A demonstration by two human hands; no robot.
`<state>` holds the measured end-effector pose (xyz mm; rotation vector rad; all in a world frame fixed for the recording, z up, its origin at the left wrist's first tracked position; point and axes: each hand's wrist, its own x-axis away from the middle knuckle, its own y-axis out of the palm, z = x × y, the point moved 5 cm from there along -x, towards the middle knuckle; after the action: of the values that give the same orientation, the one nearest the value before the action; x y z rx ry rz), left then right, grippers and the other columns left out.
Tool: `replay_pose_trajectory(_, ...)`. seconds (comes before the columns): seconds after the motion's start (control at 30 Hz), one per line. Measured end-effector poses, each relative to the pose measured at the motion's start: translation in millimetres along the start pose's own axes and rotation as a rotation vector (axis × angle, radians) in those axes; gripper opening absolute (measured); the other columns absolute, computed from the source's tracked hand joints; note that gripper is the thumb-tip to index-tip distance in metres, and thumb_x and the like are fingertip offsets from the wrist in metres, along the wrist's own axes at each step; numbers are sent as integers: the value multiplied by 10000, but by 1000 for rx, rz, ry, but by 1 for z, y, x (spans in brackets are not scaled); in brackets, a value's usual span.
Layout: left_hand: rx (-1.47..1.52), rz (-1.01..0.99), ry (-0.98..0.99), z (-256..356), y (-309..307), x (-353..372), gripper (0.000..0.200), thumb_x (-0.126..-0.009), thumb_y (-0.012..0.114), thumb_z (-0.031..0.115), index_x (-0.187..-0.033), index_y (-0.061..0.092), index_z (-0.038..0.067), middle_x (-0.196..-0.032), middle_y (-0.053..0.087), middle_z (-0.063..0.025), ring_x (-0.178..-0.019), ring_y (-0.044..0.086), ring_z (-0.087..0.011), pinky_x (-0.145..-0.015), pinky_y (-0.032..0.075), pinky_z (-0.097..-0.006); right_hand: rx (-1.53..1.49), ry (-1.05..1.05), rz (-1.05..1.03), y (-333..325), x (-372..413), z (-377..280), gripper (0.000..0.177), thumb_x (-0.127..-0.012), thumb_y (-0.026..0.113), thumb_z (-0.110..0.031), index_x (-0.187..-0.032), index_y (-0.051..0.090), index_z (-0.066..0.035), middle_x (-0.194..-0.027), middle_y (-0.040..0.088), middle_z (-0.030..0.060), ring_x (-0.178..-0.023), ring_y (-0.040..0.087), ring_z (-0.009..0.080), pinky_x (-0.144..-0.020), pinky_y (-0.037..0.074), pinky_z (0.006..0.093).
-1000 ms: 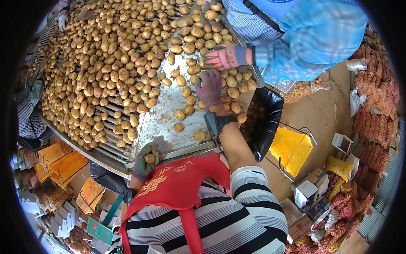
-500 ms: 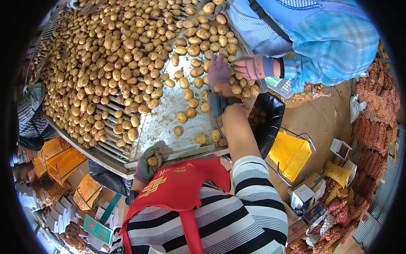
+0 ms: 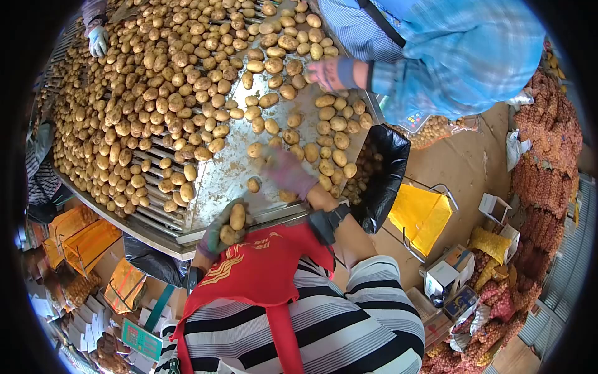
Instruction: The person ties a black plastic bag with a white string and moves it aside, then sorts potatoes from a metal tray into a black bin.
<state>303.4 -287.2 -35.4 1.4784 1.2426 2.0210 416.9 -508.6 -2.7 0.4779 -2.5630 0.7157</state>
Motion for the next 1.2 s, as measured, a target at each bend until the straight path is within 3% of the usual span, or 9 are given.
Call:
replay_pose_trajectory(0.07, -70, -18, 33, -3, 4, 6, 409, -954, 557, 304, -1325, 460, 163, -1022, 612, -132, -663, 549, -176, -559, 474, -294, 552, -91, 826, -39, 1, 55, 505, -840, 641, -348, -1256, 528, -84, -1197, 573, 170, -1178, 520, 301, -1017, 396, 455)
replay_pose_trajectory(0.27, -44, -30, 199, 5, 7, 17, 413, -956, 550, 300, -1336, 466, 164, -991, 605, -114, -677, 545, -183, -556, 473, -297, 826, 371, 530, -126, -11, 113, 658, -769, 713, -369, -1312, 487, -76, -1283, 538, 162, -1217, 492, 306, -1041, 382, 419)
replay_pose_trajectory(0.37, -22, -25, 206, 8, 6, 24, 411, -954, 552, 298, -1322, 473, 132, -988, 601, -110, -687, 546, -179, -559, 475, -302, 565, 437, 495, -113, -3, 117, 636, -778, 706, -372, -1293, 508, -56, -1220, 585, 146, -1138, 558, 288, -984, 438, 362)
replay_pose_trajectory(0.47, 68, -55, 209, 4, -5, 21, 408, -956, 534, 318, -1298, 478, 102, -1029, 590, -104, -684, 525, -161, -574, 459, -283, -1333, -257, -12, -60, 6, 98, 395, -910, 559, -233, -1240, 533, -18, -1197, 610, 118, -1063, 613, 235, -869, 523, 364)
replay_pose_trajectory(0.67, 190, -24, 316, -6, -7, 31, 419, -950, 532, 359, -1282, 490, 108, -1017, 590, -108, -742, 529, -184, -646, 468, -300, -1668, 28, -220, 28, 64, -15, 372, -934, 534, -274, -1193, 553, -8, -1096, 635, 136, -1008, 621, 213, -851, 532, 383)
replay_pose_trajectory(0.77, 225, -49, 341, -9, -8, 36, 420, -947, 539, 381, -1265, 503, 109, -983, 607, -111, -778, 569, -202, -674, 497, -332, -1453, 34, -230, 59, 62, -10, 395, -955, 514, -310, -1192, 546, 3, -1064, 633, 131, -1012, 615, 188, -856, 536, 363)
replay_pose_trajectory(0.93, 278, -183, 434, -8, -21, 40, 467, -932, 540, 455, -1241, 522, 104, -1042, 629, -119, -853, 616, -258, -744, 535, -376, -981, 77, -272, 90, 56, -35, 329, -965, 504, -357, -1078, 567, -54, -788, 608, 80, -465, 451, 58, -396, 317, 167)
replay_pose_trajectory(1.03, 500, -12, 405, -18, -28, 50, 479, -936, 520, 472, -1246, 522, 106, -1087, 620, -121, -946, 617, -277, -813, 542, -417, -648, -31, -330, 114, 60, -88, 353, -965, 496, -376, -1085, 567, -51, -857, 609, 81, -520, 490, 60, -418, 357, 173)
replay_pose_trajectory(1.2, 655, -229, 610, -26, -52, 54, 428, -990, 440, 385, -1313, 447, 105, -1069, 612, -81, -1067, 569, -241, -945, 486, -439, -337, -442, -579, 191, 84, -158, 459, -953, 534, -369, -1218, 496, 4, -1083, 587, 125, -954, 596, 194, -841, 503, 341)
